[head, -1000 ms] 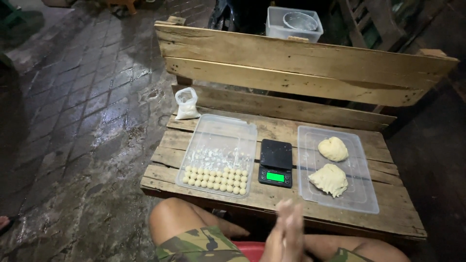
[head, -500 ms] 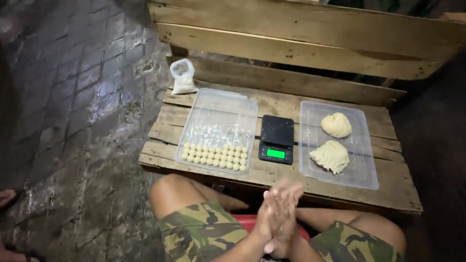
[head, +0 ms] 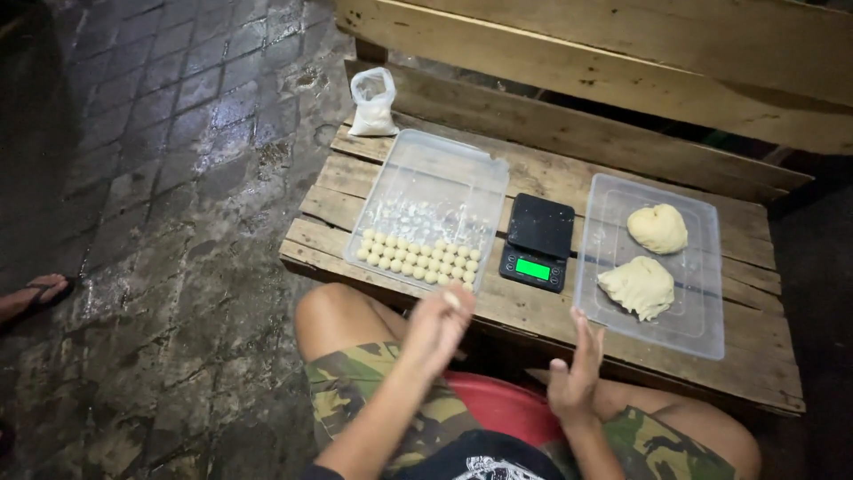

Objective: The person portions dough into small balls by hand, weighs each piece on a digital scale, and places the finished balls into a plastic tray. The process is repeated continuously with a large lump of dough.

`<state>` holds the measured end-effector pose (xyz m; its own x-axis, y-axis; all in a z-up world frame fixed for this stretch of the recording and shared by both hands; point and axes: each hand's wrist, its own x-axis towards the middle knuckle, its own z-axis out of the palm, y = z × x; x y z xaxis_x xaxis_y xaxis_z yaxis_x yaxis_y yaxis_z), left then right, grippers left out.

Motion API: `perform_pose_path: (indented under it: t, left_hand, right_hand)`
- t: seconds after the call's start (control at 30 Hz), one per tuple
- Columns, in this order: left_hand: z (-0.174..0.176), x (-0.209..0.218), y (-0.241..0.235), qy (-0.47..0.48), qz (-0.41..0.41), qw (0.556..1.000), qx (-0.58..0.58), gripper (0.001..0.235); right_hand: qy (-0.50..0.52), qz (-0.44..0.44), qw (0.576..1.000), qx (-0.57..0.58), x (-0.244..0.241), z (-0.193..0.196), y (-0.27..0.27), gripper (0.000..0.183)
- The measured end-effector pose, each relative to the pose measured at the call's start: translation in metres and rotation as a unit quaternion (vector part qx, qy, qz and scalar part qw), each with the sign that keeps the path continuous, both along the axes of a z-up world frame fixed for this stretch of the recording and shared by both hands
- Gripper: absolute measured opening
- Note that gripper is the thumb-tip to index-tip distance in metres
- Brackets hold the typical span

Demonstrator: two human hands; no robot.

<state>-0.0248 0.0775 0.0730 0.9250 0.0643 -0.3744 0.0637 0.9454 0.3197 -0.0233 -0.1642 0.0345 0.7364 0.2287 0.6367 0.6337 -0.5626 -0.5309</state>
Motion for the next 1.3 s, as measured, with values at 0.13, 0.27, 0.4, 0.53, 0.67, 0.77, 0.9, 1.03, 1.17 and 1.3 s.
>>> perform_pose_path:
  t: [0.13,0.27,0.4,0.53,0.67,0.77,0.9,1.03,1.17,1.3]
  left_hand:
    - [0.028,0.035,0.065,0.130,0.032,0.932,0.337,0.044]
    - [0.001,0.081,0.116,0.113,0.046,0.762,0.636,0.026]
    - [-0.027,0.121,0.134,0.062,-0.058,0.636,0.767,0.030]
    - [-0.039,0.143,0.130,0.030,-0.180,0.502,0.845,0.032]
    - [-0.020,0.146,0.123,0.048,-0.219,0.493,0.841,0.025]
    - [-0.003,0.135,0.120,0.060,-0.252,0.525,0.811,0.020]
    - [-0.036,0.144,0.124,0.038,-0.239,0.489,0.838,0.022]
    - [-0.057,0.146,0.127,-0.032,-0.231,0.377,0.896,0.034]
    - [-0.076,0.141,0.132,-0.072,-0.233,0.374,0.895,0.049]
    - [-0.065,0.119,0.116,-0.080,-0.245,0.270,0.928,0.045]
  right_hand:
    - [0.090,-0.061,0.993,0.035,0.012,-0.027,-0.028,0.068]
    - [0.122,-0.086,0.986,0.072,0.019,-0.037,-0.036,0.065]
    - [0.130,-0.096,0.984,0.071,0.022,-0.055,-0.038,0.066]
    - [0.140,-0.090,0.984,0.063,0.019,-0.056,-0.037,0.059]
    - [0.162,-0.076,0.980,0.084,0.021,-0.055,-0.034,0.060]
    - [0.156,-0.071,0.981,0.094,0.021,-0.053,-0.033,0.056]
    - [0.171,-0.071,0.977,0.110,0.021,-0.058,-0.034,0.058]
    - [0.170,-0.066,0.976,0.121,0.020,-0.057,-0.033,0.056]
    - [0.161,-0.066,0.977,0.121,0.022,-0.058,-0.035,0.057]
    - [0.142,-0.088,0.980,0.107,0.032,-0.068,-0.047,0.055]
